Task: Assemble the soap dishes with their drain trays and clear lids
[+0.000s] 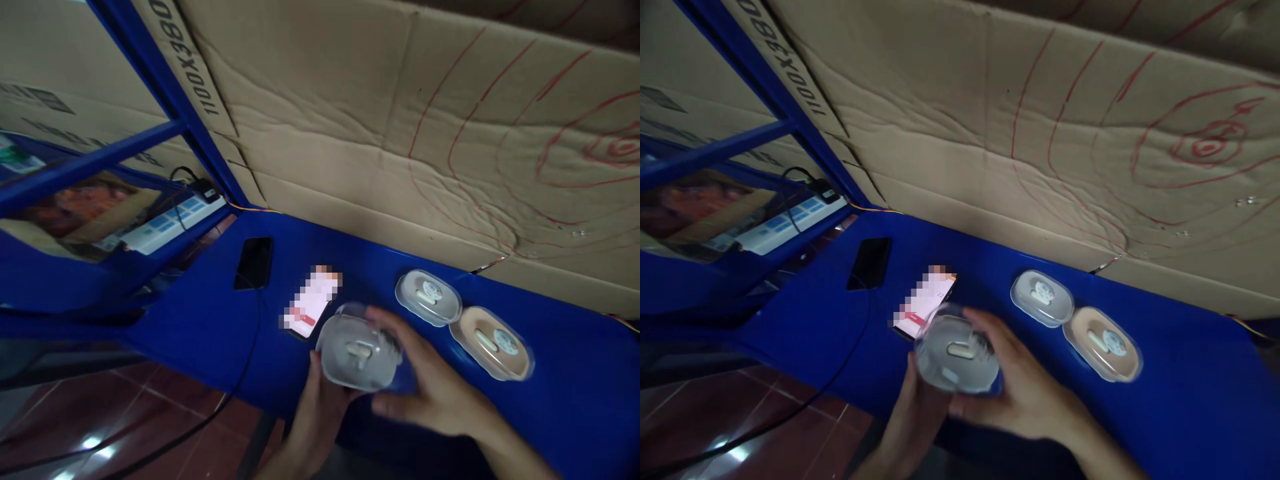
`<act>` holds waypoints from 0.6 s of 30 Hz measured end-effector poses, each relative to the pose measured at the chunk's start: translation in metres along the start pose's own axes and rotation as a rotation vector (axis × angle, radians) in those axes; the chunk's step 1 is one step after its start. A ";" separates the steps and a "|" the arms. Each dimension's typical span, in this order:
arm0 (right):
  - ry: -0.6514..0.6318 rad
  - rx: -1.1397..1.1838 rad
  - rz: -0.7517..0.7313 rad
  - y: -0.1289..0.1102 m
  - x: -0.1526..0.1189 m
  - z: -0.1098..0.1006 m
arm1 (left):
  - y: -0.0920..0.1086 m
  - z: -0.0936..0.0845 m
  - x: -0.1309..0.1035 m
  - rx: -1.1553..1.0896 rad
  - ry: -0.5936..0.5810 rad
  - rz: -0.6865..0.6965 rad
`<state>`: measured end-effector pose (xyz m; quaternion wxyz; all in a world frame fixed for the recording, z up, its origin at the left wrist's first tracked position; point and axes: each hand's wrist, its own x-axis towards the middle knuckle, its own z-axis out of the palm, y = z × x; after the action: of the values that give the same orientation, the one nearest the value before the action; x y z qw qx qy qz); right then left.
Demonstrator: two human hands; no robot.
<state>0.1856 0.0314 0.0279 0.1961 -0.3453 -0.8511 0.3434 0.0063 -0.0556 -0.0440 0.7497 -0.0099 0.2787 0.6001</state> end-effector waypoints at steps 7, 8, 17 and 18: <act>0.148 -0.557 0.052 0.091 0.052 0.004 | 0.018 -0.026 -0.026 0.078 0.118 -0.118; 0.142 -0.571 0.050 0.094 0.053 0.003 | 0.018 -0.027 -0.027 0.079 0.142 -0.123; -0.109 -0.305 -0.039 -0.004 -0.015 0.037 | 0.003 -0.002 -0.018 -0.002 0.233 -0.003; -0.101 -0.285 -0.014 -0.011 -0.021 0.043 | 0.002 0.000 -0.018 -0.002 0.255 0.004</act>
<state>0.1703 -0.0090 0.0042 0.1044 -0.3461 -0.9024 0.2346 0.0025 -0.0713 -0.0361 0.7071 -0.0866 0.3711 0.5956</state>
